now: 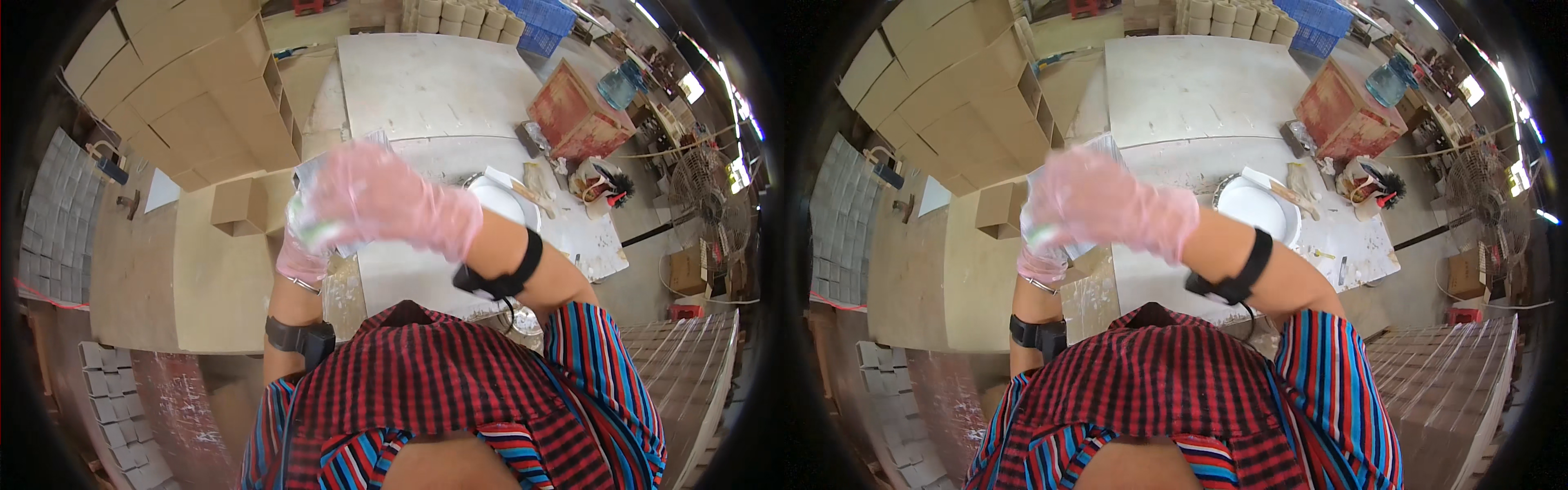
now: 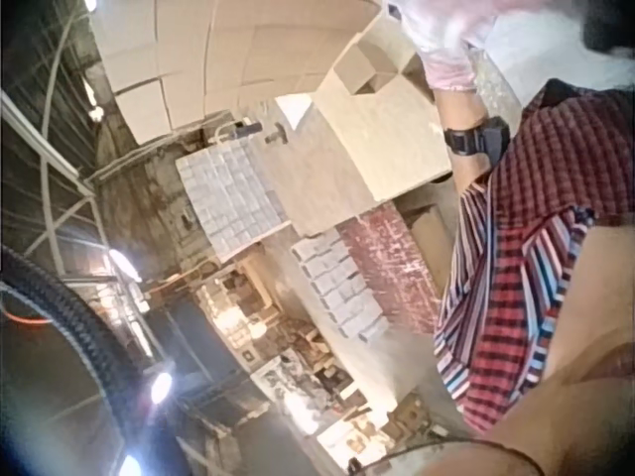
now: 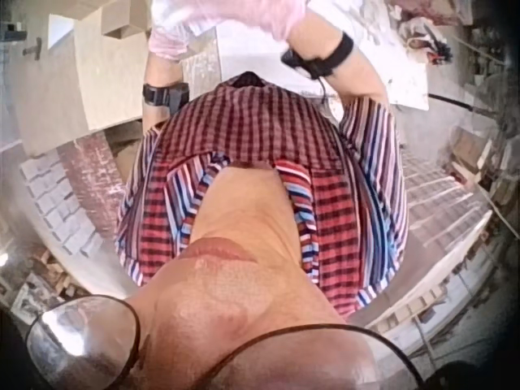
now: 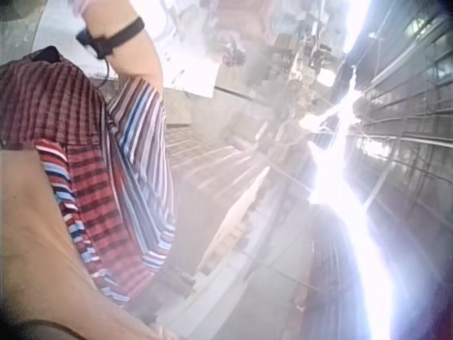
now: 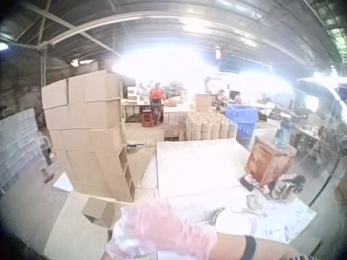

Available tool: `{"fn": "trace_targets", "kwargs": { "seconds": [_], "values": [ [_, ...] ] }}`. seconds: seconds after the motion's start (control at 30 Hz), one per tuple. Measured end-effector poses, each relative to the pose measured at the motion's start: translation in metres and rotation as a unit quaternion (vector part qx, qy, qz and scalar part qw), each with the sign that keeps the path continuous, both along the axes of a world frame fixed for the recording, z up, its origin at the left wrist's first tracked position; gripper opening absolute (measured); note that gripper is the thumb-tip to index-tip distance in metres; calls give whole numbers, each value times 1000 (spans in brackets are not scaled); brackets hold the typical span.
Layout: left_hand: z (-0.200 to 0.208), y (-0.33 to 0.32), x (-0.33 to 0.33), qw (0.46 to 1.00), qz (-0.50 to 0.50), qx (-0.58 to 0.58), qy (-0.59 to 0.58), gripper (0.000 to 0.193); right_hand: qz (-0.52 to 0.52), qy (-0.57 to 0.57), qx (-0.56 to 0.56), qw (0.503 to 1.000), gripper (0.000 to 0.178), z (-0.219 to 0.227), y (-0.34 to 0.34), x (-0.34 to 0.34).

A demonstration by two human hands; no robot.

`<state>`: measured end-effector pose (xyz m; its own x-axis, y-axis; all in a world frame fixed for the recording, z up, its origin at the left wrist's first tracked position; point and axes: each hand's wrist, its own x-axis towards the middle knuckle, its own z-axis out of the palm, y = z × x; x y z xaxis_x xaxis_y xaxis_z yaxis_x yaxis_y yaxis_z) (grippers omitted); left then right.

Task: The person wipes the sides of a box with a sponge, picks up a sprayer to apply liquid to the sponge, and continues wiping the boxes.

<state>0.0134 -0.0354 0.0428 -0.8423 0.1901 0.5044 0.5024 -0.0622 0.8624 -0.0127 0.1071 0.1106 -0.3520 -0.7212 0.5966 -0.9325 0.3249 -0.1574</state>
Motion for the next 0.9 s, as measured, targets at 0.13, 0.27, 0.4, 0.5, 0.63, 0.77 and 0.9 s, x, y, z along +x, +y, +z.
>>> {"fn": "trace_targets", "kwargs": {
  "seconds": [0.13, 0.27, 0.4, 0.5, 0.63, 0.77, 0.9],
  "values": [
    [-1, -14, -13, 821, -123, 472, -296, 44, 134, 10, 82, 988, 36, -19, 15, 41],
    [-8, -18, -18, 799, -250, 477, -268, 45, 96, -26, -21, 995, 31, 4, 29, 5],
    [-17, -8, -16, 797, -277, 465, -270, 46, -20, 98, -43, 994, 28, 20, 32, -48],
    [-21, -6, -13, 793, -309, 460, -254, 48, -33, 73, -11, 997, 28, -5, 34, -32],
    [-24, -8, -7, 825, -118, 444, -328, 49, 23, 35, 35, 998, 29, -40, 48, 16],
    [-21, -15, -9, 800, -183, 487, -298, 50, 102, -171, 20, 980, 25, -21, 53, 20],
    [-20, -7, -12, 765, -274, 486, -320, 52, -40, -259, -107, 959, 22, 28, 41, -22]
  ]
}}
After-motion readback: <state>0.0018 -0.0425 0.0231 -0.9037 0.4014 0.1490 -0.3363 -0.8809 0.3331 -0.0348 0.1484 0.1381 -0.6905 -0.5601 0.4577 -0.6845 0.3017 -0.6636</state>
